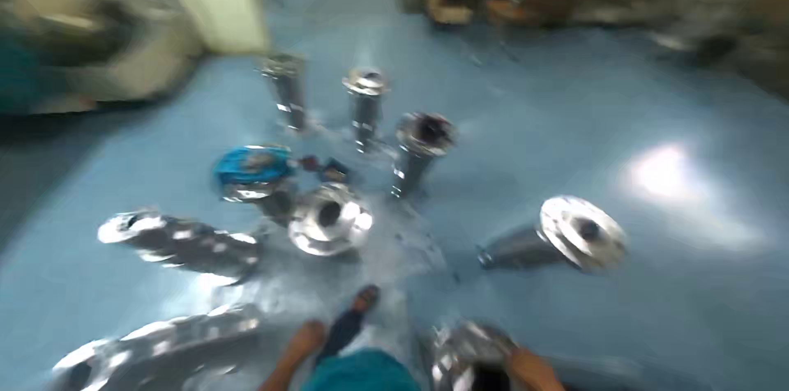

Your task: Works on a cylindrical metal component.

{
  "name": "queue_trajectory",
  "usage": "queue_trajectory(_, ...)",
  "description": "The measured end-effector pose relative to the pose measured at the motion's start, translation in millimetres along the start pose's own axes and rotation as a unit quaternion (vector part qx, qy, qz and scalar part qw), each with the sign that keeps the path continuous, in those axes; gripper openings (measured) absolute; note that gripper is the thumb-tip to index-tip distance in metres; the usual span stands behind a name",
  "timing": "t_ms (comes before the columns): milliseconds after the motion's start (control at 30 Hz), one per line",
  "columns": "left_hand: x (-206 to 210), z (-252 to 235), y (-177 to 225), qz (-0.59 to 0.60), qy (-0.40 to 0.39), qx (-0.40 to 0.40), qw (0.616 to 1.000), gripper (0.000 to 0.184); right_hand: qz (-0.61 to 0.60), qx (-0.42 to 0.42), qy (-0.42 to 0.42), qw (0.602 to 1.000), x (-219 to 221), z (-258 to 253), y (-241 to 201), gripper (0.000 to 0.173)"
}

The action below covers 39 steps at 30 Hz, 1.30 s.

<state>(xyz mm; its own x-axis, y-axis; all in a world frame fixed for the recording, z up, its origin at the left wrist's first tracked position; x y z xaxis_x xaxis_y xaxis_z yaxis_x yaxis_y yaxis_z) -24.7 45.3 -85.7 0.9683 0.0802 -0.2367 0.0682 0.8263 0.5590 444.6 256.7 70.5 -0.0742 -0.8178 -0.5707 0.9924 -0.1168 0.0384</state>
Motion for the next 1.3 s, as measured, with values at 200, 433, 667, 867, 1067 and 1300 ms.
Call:
queue_trajectory(200,14,1,6,-0.044,-0.002,-0.007,0.999,0.034,-0.112,-0.088,-0.120,0.983,71,21,-38,0.045)
queue_trajectory(433,20,-5,25,-0.137,-0.044,-0.001,0.990,0.033,-0.107,0.117,0.018,0.987,17,10,13,0.043)
queue_trajectory(667,14,-27,23,-0.016,-0.009,-0.018,1.000,0.033,-0.130,-0.060,-0.075,0.987,64,16,-37,0.050)
queue_trajectory(867,23,-16,25,-0.081,-0.042,-0.022,0.996,0.031,-0.071,0.024,0.000,0.997,35,6,-8,0.068)
queue_trajectory(1067,15,-9,12,-0.043,-0.015,-0.033,0.998,0.031,-0.166,0.049,0.156,0.973,29,1,-11,0.052)
queue_trajectory(1300,15,5,8,-0.072,-0.029,-0.040,0.996,0.032,-0.321,0.070,0.104,0.939,65,-30,12,0.047)
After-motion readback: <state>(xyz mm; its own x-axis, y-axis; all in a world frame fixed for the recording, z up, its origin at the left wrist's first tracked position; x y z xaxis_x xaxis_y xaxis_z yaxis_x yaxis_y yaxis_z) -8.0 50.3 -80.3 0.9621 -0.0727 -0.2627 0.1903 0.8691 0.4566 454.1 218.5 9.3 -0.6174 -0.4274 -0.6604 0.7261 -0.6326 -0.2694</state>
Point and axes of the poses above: each hand's wrist, its own z-axis away from the middle knuckle, its own x-axis out of the palm, y = z × x, the point moved 10 cm from there along -z, towards the middle knuckle, and after that the axes turned 7 degrees about x, right-handed, at the moved point
